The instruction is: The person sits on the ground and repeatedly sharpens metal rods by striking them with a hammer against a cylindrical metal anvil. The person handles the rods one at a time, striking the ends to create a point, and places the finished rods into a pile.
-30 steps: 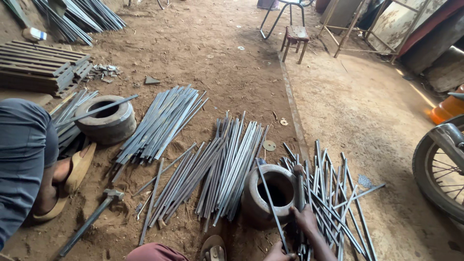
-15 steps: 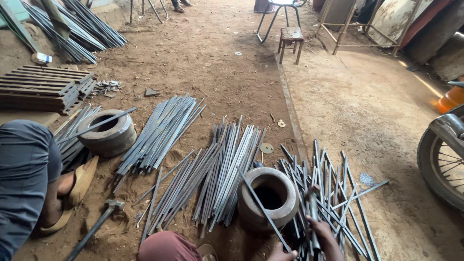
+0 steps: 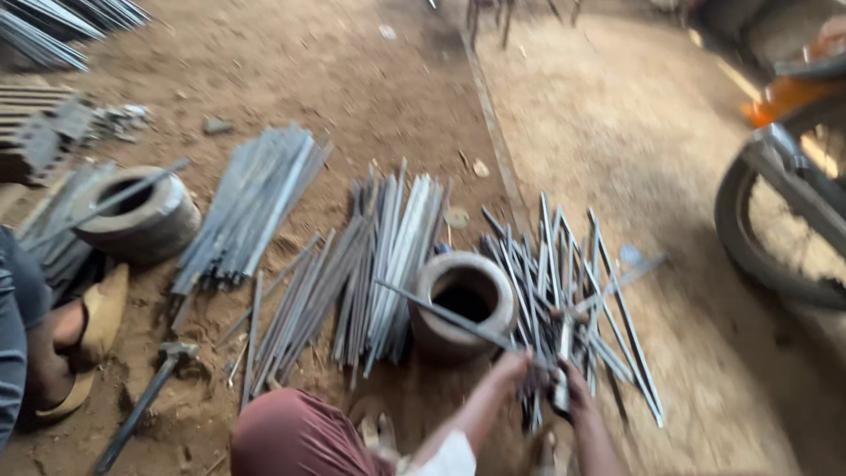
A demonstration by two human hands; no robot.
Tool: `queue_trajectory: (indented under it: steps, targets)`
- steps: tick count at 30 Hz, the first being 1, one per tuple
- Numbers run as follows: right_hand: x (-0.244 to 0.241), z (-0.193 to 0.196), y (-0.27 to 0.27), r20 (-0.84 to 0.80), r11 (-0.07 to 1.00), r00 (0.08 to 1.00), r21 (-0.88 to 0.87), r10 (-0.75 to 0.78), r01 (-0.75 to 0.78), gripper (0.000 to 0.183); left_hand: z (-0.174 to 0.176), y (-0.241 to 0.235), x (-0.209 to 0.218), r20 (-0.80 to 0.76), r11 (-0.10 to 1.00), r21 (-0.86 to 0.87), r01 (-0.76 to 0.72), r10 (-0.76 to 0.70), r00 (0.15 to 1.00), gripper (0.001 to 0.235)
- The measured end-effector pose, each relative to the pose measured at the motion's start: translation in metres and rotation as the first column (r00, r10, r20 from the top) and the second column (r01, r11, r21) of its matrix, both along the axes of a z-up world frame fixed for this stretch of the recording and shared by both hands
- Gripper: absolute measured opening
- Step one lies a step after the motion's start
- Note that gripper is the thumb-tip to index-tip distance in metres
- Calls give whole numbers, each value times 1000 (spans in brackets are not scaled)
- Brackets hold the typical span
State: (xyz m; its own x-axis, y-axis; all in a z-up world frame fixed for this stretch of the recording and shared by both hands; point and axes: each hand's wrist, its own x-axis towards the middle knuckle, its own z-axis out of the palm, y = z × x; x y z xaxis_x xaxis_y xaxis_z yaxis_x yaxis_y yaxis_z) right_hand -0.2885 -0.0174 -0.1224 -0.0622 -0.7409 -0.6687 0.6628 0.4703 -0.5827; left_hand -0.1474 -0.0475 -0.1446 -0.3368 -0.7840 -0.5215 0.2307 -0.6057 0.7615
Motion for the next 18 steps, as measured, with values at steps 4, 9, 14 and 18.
queue_trajectory:
  steps: [4,9,14,18]
  targets:
    - [48,-15,16,-74,984,985,-74,154,-160,21,4,-49,-4,174,978,-200,52,-17,985,33]
    - [50,-60,38,-131,997,991,77,24,-13,28,7,-65,31,597,905,-388,172,104,796,36]
    - [48,-87,17,-36,995,997,63,-75,77,23,54,-97,169,777,644,-565,516,626,70,50]
    - [49,-100,15,236,995,967,22,-95,93,25,80,-102,237,988,775,-8,632,103,-114,67]
